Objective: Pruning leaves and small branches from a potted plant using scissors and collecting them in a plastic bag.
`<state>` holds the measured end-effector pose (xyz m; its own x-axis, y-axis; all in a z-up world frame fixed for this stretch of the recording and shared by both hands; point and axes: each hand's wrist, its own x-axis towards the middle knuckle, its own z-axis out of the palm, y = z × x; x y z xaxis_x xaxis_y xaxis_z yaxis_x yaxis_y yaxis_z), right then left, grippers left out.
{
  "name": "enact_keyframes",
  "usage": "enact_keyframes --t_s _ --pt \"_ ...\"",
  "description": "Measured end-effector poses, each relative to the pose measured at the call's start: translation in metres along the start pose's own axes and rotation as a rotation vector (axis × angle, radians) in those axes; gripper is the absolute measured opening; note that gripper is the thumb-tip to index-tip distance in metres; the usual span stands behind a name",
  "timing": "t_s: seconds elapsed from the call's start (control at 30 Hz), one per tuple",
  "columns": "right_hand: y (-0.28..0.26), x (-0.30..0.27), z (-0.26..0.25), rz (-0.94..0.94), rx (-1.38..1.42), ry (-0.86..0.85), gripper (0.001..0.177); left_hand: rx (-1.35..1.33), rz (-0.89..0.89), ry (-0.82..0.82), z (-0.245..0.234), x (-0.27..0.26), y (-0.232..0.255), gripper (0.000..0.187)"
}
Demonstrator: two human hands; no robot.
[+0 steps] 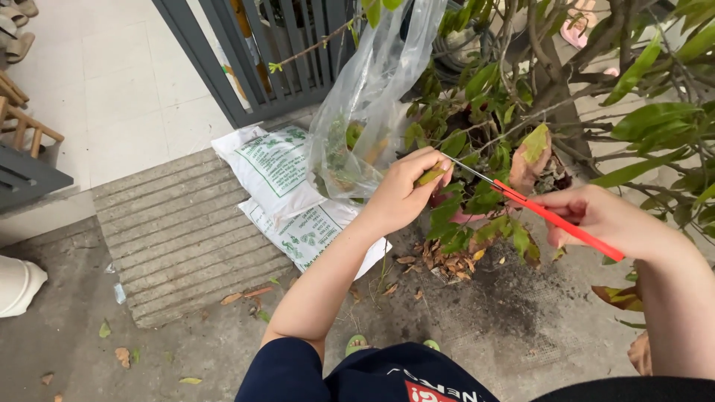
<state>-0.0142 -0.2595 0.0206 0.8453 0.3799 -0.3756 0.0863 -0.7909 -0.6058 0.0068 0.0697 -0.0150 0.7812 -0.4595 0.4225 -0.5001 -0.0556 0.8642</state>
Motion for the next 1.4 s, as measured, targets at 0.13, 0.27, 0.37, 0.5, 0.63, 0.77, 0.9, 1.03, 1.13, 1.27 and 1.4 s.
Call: enact_keyframes --t_s 0.13,0.27,0.37,0.5,0.63,0.77,0.9,1.03,1.13,1.27,1.4 --pt "-0.003 0.001 -0.004 0.015 -0.007 -0.009 0.034 0.004 -0.025 -0.001 0.002 -0.001 -0.002 0.021" --pt "-0.009 -0.001 -0.007 0.108 0.078 0.006 0.054 0.037 -0.044 0.034 0.002 -0.003 -0.016 0.020" --pt "0.028 0.003 0.003 0.004 0.083 -0.022 0.054 0.057 -0.124 0.176 -0.013 0.003 -0.026 0.021" --pt "0.038 -0.005 0.028 0.002 0.227 0.023 0.070 -0.239 -0.527 0.245 -0.045 0.041 -0.013 0.031" --pt "0.076 -0.009 0.070 -0.130 0.429 -0.051 0.054 -0.284 -0.745 0.435 -0.067 0.073 -0.059 0.030" --pt "0.098 -0.006 0.113 -0.149 0.500 -0.066 0.057 -0.120 -0.873 0.424 -0.086 0.072 -0.074 0.039" --pt "0.112 -0.003 0.148 -0.167 0.627 -0.127 0.059 0.006 -0.885 0.452 -0.106 0.076 -0.113 0.067" --pt "0.090 -0.013 0.162 -0.002 0.749 -0.135 0.047 0.035 -0.916 0.586 -0.125 0.088 -0.153 0.057" --pt "0.070 -0.022 0.168 0.210 1.133 -0.152 0.052 0.159 -0.977 0.603 -0.136 0.090 -0.175 0.056" --pt "0.061 -0.036 0.174 0.171 0.978 -0.126 0.050 0.361 -0.881 0.343 -0.128 0.075 -0.166 0.074" --pt "0.081 -0.059 0.186 -0.085 0.855 -0.041 0.074 0.573 -0.382 0.169 -0.093 0.026 -0.108 0.058"
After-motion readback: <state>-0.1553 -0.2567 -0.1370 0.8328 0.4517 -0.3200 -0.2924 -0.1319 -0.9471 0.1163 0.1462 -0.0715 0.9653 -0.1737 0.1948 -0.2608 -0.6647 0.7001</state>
